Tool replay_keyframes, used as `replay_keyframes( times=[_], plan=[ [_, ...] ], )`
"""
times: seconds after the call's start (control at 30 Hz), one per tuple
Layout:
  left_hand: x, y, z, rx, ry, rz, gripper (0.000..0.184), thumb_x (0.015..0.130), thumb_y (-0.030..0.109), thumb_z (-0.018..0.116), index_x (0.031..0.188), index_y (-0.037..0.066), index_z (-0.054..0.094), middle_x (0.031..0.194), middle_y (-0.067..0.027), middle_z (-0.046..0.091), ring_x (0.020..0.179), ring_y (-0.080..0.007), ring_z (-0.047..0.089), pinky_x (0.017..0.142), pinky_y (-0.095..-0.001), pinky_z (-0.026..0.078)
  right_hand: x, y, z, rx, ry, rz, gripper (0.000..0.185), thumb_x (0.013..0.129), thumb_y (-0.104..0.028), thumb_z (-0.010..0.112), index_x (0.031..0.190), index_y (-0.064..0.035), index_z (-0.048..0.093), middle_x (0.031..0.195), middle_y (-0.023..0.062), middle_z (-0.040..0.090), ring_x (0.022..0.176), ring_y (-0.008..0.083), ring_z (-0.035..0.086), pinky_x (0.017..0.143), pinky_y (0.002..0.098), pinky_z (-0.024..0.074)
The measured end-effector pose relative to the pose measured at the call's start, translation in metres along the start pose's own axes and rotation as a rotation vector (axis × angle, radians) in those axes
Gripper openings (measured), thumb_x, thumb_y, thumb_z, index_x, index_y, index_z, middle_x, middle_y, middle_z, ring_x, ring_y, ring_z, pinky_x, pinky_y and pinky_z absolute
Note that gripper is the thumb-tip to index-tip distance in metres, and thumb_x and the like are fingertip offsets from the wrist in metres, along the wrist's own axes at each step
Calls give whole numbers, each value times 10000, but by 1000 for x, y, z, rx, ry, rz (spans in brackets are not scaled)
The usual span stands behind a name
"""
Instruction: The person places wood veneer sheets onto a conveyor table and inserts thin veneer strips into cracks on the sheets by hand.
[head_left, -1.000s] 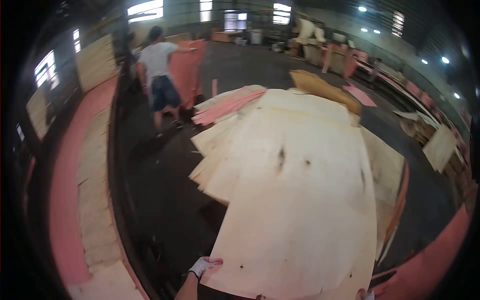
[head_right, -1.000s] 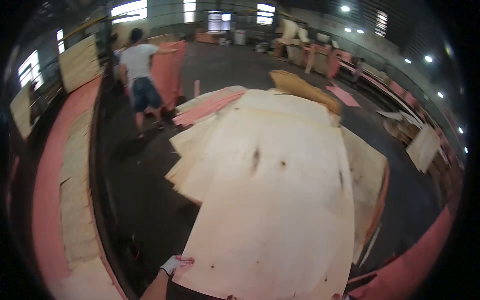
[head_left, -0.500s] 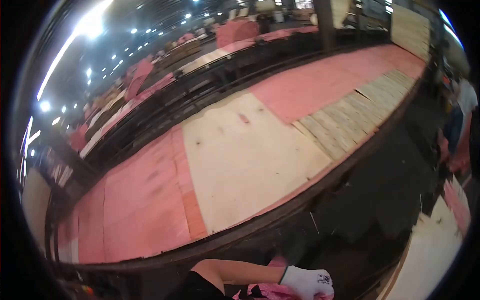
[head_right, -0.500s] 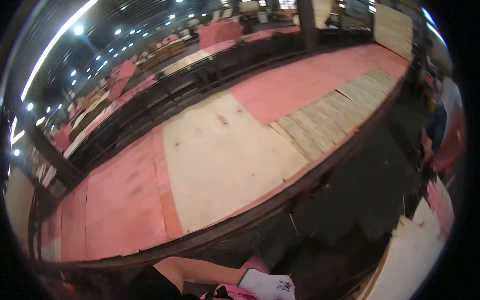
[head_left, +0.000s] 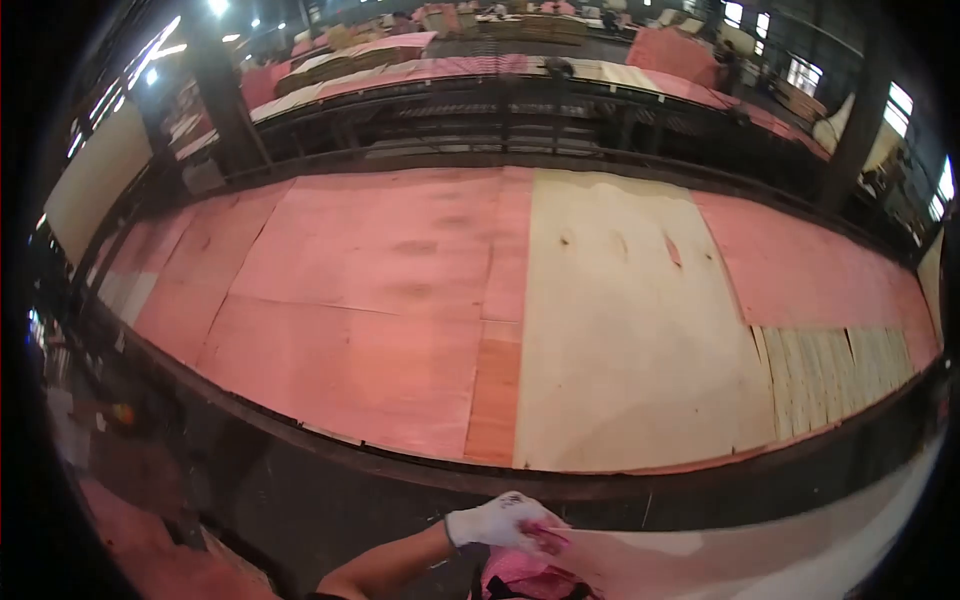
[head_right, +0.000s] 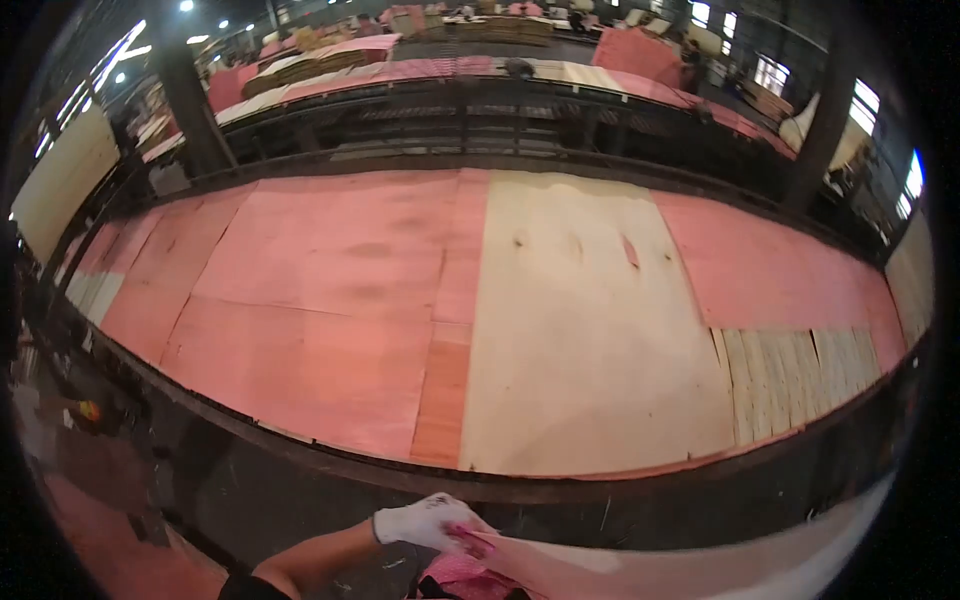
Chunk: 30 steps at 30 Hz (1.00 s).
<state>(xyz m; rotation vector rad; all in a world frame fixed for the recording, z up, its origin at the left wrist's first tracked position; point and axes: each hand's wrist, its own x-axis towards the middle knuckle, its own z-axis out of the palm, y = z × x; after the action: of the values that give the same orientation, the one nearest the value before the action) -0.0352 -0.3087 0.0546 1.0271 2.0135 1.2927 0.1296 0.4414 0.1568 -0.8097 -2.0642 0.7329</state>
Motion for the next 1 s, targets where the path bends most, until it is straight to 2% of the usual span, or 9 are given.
replay_keyframes(
  times=[0.1, 0.2, 0.37, 0.5, 0.6, 0.83, 0.9, 0.97, 1.0],
  plan=[
    [-79, -20, -43, 102, 214, -303, 515, 838, 353, 774, 1253, 66, 667, 1131, -112, 719, 995, -244, 693, 868, -383, 534, -85, 18, 65, 82, -148, 159, 449, 937, -320, 684, 1281, -38, 626, 1148, 124, 671, 888, 233, 606, 738, 369, 503],
    [-148, -40, -57, -906, 560, -228, 327, 918, 121, 713, 1199, -35, 660, 1150, -114, 717, 1077, -197, 669, 908, -351, 543, -161, 40, 134, 169, -338, 331, 431, 939, -304, 686, 1275, -40, 632, 1137, 121, 674, 866, 225, 609, 721, 364, 506],
    [-239, -89, -87, -821, 1029, -142, 392, 819, -104, 641, 1200, -13, 659, 1190, -145, 689, 1066, -207, 656, 920, -349, 517, -207, 38, 268, 373, -682, 453, 402, 942, -276, 689, 1266, -44, 642, 1118, 115, 679, 830, 213, 615, 692, 356, 511],
    [-286, -122, -120, -629, 1414, -447, 406, 762, -197, 609, 1135, -41, 640, 1157, -133, 697, 1109, -256, 667, 991, -378, 529, -201, 13, 427, 620, -955, 399, 395, 952, -243, 660, 1292, -46, 621, 1082, 103, 678, 749, 190, 606, 590, 321, 514],
    [-312, -133, -154, -725, 1557, -308, 407, 772, -172, 643, 1159, -45, 647, 1114, -133, 712, 1059, -250, 685, 953, -359, 550, -213, 23, 527, 635, -1144, 740, 457, 917, -218, 714, 1333, -100, 567, 951, 48, 666, 698, 147, 596, 570, 273, 497],
    [-403, -229, -205, -273, 1503, -882, 187, 818, -35, 683, 1005, -42, 679, 936, -100, 736, 877, -191, 704, 795, -316, 570, -334, 97, 602, 1117, -963, 1272, 387, 942, -347, 501, 1068, 1, 612, 1024, 110, 652, 841, 263, 628, 665, 320, 581],
    [-440, -321, -206, -923, 1692, -439, 185, 799, -55, 686, 983, -36, 676, 898, -95, 722, 808, -189, 685, 739, -321, 566, -372, 61, 587, 833, -923, 926, 271, 922, -275, 536, 956, -18, 617, 930, 84, 645, 732, 229, 616, 610, 301, 564],
    [-432, -293, -228, -338, 1507, -997, 222, 774, -133, 647, 978, -45, 648, 911, -116, 709, 767, -220, 675, 709, -345, 580, -426, 11, 567, 491, -865, 642, 183, 903, -203, 572, 844, -37, 621, 835, 58, 637, 623, 194, 603, 556, 282, 548],
    [-453, -318, -229, -426, 1554, -867, 264, 747, -178, 626, 978, -49, 643, 919, -121, 706, 748, -225, 668, 688, -355, 586, -432, -95, 546, 541, -709, 924, 135, 843, -111, 616, 724, -75, 564, 810, 27, 614, 570, 175, 555, 495, 266, 486]
  ],
)
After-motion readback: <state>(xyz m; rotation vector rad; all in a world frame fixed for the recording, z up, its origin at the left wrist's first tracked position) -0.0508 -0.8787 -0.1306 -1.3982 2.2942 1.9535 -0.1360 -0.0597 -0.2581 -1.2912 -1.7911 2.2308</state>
